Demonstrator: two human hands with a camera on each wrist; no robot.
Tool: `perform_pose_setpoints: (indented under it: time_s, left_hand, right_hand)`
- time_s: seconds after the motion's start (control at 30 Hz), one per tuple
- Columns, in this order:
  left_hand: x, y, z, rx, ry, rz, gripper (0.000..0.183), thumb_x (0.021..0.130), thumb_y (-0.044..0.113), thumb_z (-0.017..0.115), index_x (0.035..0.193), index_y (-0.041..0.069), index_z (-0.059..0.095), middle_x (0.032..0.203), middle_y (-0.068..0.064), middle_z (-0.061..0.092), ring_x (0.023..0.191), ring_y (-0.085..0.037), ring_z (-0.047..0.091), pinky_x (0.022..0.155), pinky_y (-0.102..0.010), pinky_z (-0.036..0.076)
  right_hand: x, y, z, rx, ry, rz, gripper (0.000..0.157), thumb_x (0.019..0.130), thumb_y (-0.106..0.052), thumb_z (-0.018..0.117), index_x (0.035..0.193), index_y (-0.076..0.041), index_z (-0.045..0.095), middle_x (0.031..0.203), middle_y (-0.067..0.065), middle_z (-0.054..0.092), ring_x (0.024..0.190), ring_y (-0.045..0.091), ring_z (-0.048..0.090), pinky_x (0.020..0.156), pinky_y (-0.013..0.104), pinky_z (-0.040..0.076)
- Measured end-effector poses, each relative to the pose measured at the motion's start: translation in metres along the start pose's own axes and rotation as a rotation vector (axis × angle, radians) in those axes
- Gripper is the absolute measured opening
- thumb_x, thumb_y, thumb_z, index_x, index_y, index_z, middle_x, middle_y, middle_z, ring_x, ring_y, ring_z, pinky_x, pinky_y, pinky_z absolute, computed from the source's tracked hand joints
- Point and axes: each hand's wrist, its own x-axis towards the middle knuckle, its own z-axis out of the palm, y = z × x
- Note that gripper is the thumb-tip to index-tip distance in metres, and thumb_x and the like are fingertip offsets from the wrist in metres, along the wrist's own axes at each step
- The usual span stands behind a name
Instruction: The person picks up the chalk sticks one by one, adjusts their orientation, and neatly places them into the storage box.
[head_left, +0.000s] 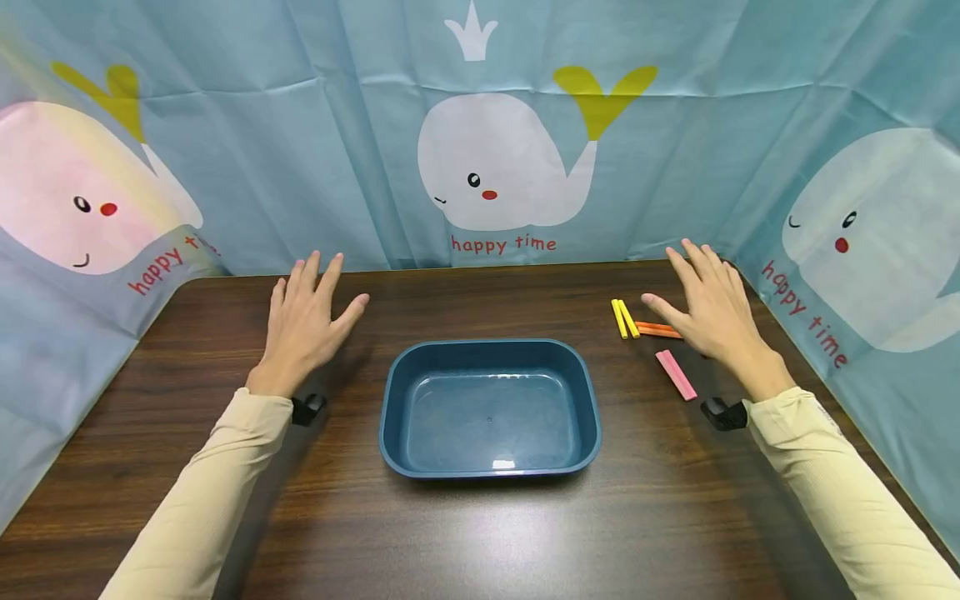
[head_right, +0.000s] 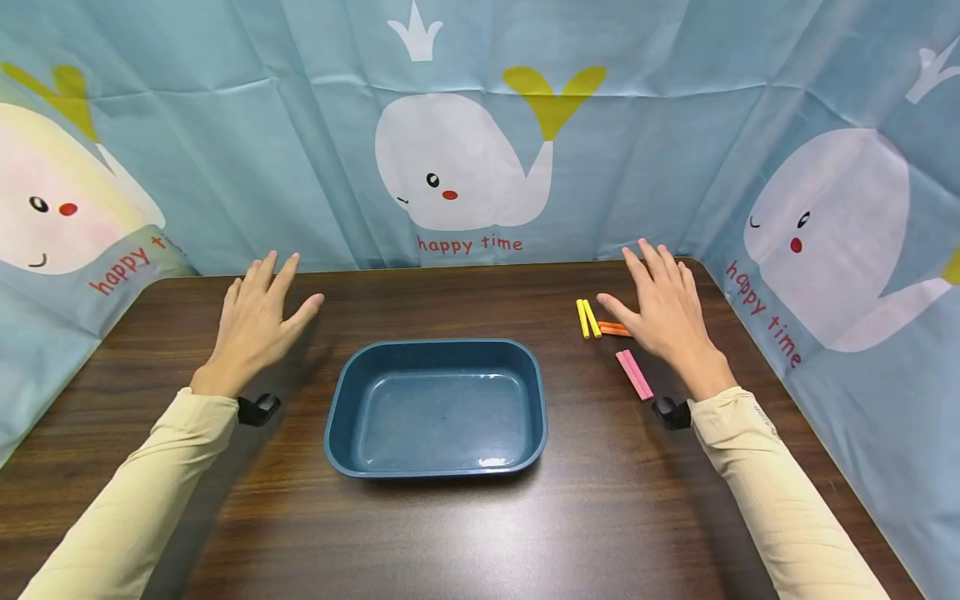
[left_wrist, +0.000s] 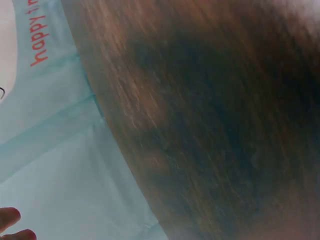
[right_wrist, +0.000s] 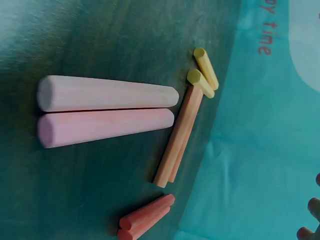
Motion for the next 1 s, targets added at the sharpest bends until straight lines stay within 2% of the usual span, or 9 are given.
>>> perform_pose_setpoints:
  time_s: [0.27, 0.57, 0.77, 1.0]
  left_hand:
    - [-0.008, 0.009, -0.004, -0.082, -0.030, 0.011, 0.071, 0.101, 0.055, 0.043, 0.159, 0.017, 0.026, 0.163, -0.023, 0.019, 0.149, -0.049, 0.018, 0.116, -0.068, 0.014]
    - [-0.018, 0.023, -0.005, -0.134, -0.086, 0.042, 0.068, 0.102, 0.053, 0.044, 0.158, 0.018, 0.027, 0.162, -0.023, 0.023, 0.149, -0.047, 0.020, 0.115, -0.069, 0.015]
    - [-0.023, 0.029, -0.004, -0.158, -0.099, 0.054, 0.067, 0.102, 0.051, 0.045, 0.158, 0.020, 0.028, 0.163, -0.019, 0.025, 0.149, -0.045, 0.021, 0.115, -0.068, 0.016]
    - [-0.030, 0.035, 0.001, -0.188, -0.107, 0.066, 0.066, 0.102, 0.050, 0.046, 0.158, 0.020, 0.028, 0.162, -0.019, 0.027, 0.149, -0.043, 0.024, 0.115, -0.068, 0.017]
  right_hand:
    - [-0.014, 0.000, -0.001, 0.043, 0.010, 0.010, 0.082, 0.096, -0.054, 0.057, 0.157, -0.006, 0.028, 0.163, 0.022, 0.021, 0.151, 0.045, 0.014, 0.116, 0.068, 0.012]
    - [-0.025, -0.001, -0.002, 0.081, 0.033, 0.007, 0.081, 0.095, -0.049, 0.061, 0.155, -0.006, 0.031, 0.161, 0.022, 0.025, 0.150, 0.045, 0.017, 0.116, 0.066, 0.015]
    - [-0.030, -0.004, 0.003, 0.115, -0.004, 0.013, 0.082, 0.095, -0.048, 0.063, 0.157, -0.007, 0.028, 0.163, 0.021, 0.023, 0.152, 0.043, 0.015, 0.116, 0.067, 0.015]
    - [-0.034, -0.007, 0.003, 0.154, -0.025, -0.001, 0.081, 0.093, -0.040, 0.067, 0.156, -0.006, 0.029, 0.162, 0.022, 0.025, 0.150, 0.043, 0.019, 0.116, 0.065, 0.020]
